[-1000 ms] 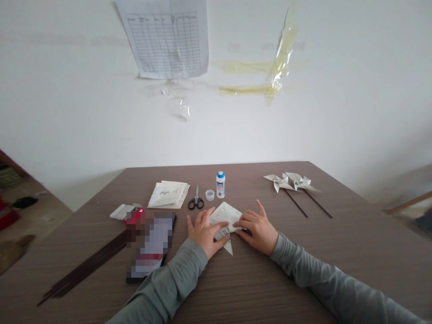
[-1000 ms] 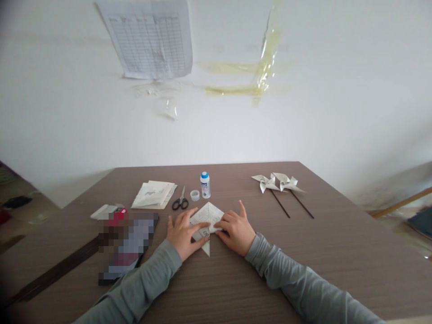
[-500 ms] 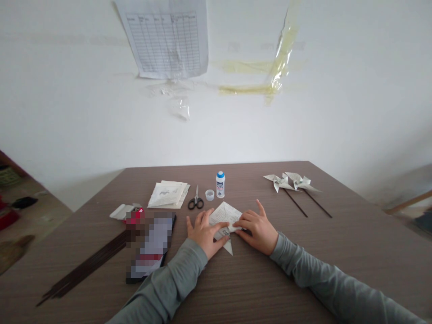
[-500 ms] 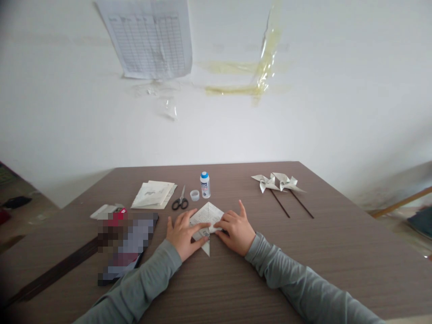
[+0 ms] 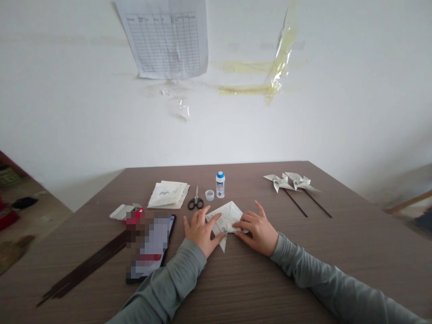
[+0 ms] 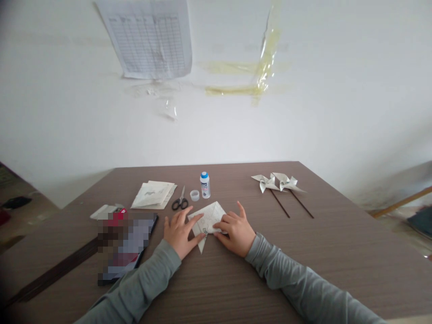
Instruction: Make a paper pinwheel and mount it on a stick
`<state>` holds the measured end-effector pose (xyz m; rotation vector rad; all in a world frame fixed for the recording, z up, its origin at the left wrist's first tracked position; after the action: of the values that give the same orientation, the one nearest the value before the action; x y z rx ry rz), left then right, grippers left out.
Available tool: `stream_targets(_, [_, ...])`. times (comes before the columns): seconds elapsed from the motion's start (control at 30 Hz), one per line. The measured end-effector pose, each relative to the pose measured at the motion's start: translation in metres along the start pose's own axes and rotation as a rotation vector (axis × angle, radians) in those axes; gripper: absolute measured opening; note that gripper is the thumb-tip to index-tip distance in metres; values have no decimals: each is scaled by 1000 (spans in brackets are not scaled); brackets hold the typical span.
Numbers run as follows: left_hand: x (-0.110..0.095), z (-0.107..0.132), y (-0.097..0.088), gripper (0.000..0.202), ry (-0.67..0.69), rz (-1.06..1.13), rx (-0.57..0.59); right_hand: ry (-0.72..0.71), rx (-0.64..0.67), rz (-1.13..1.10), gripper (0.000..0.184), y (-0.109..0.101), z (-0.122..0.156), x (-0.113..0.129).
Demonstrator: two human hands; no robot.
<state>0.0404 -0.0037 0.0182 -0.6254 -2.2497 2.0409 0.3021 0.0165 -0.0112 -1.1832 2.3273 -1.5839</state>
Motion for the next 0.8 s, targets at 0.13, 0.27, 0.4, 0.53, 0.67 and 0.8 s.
stream_targets(0.13, [3,-1,-2,56,-2,-11,-1,26,-18,-14,42,-2,0,-3])
stream_targets(0.27, [5,-1,-2,47,1,0,-2,72,-32,34,49,-5,-3,-6])
stream_targets(0.4, [9,-2,1,51,-1,-8,-14,70,82,50,54,-7,-6,-7])
stream_targets(0.53, [15,-4,5,55,-6,-21,-57,87,198,56,54,-9,-6,-3])
stream_targets(0.67, [15,-7,9,52,42,33,-84,100,198,110,46,-13,-6,4])
stream_targets(0.8, [8,-7,8,48,101,117,-98,87,187,145,43,-11,-6,11])
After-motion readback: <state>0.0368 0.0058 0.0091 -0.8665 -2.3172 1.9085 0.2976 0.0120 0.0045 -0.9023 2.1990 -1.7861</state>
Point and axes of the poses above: each hand's wrist, its own z-axis away from the middle knuckle, its own y-axis out of the palm, x = y × z, the point moved 3 cm from there along -z, towards the middle knuckle, and after that the axes turned 7 degrees about y, right-handed, at the moved point
